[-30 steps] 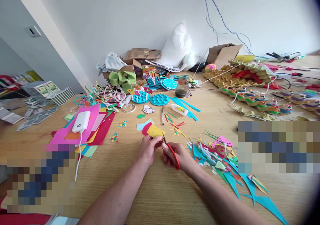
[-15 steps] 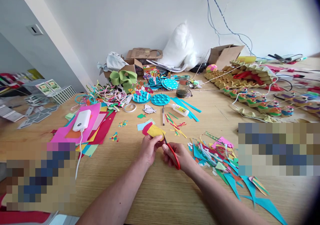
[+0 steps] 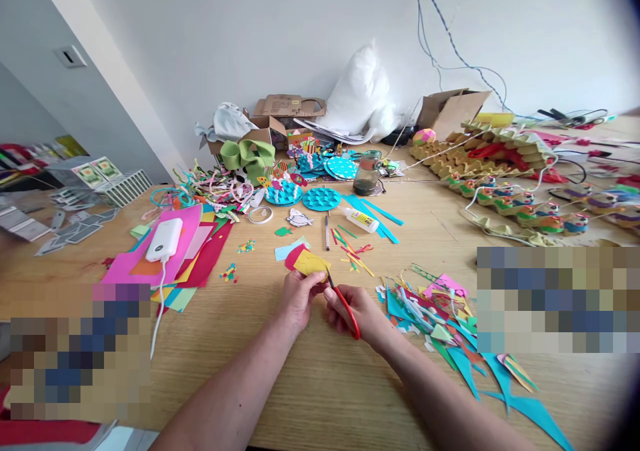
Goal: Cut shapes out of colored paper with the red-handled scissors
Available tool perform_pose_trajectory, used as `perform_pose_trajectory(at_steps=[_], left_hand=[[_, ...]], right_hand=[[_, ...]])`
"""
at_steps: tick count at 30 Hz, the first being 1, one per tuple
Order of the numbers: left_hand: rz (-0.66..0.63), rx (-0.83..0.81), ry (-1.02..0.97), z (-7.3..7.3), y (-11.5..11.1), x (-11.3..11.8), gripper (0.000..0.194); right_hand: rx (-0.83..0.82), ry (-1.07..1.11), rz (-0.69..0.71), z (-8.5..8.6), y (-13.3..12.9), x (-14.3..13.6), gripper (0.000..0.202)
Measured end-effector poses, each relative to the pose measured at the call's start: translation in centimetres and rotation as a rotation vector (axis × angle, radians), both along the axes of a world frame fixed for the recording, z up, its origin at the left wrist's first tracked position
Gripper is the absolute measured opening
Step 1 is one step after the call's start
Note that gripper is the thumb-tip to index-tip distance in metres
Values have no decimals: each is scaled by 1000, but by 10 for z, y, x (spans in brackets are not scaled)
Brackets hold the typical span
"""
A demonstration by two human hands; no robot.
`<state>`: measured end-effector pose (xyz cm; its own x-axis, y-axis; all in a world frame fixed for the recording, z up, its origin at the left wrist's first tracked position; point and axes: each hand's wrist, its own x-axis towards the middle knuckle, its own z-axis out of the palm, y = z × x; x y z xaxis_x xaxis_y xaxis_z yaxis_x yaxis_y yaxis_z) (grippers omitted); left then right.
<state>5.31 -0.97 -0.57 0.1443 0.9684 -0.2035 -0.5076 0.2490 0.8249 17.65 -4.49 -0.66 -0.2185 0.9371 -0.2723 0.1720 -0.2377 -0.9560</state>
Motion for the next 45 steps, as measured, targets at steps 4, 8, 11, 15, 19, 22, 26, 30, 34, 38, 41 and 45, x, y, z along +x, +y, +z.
perform_pose_trajectory(at_steps=[4,8,11,15,19,22,26,30,34,38,41,45], left_hand=[[0,4,1,1,0,0,13],[1,3,0,0,0,1,12],[5,-7,6,0,0,0,13],[0,-9,14,0,0,0,14],[5,-13,4,1,0,0,15],[3,-13,-1,1,0,0,15],[-6,-13,-3,1,0,0,16],[-7,-13,2,1,-1,0,16],[-9,-17,-7,0,-1,0,15],[-19,-11,-15,-1,0,-1,14],[-23,-10,-26,-2,0,0,14],[-5,-14,-24,-2,1,0,14]], right_hand=[[4,-9,0,-1,0,0,50],[-7,-18,-6,0,0,0,51],[-11,-23,-7,2,0,0,51],[-15,-32,-21,4,0,-1,51],[-10,-34,-17,5,0,-1,52],[-10,-33,-15,4,0,0,52],[-10,-28,-17,4,0,-1,53],[-18,-33,-16,3,0,0,53],[-14,-35,-15,2,0,0,52],[-20,-27,-23,2,0,0,52],[-17,-18,-24,2,0,0,52],[-17,-14,-16,1,0,0,51]])
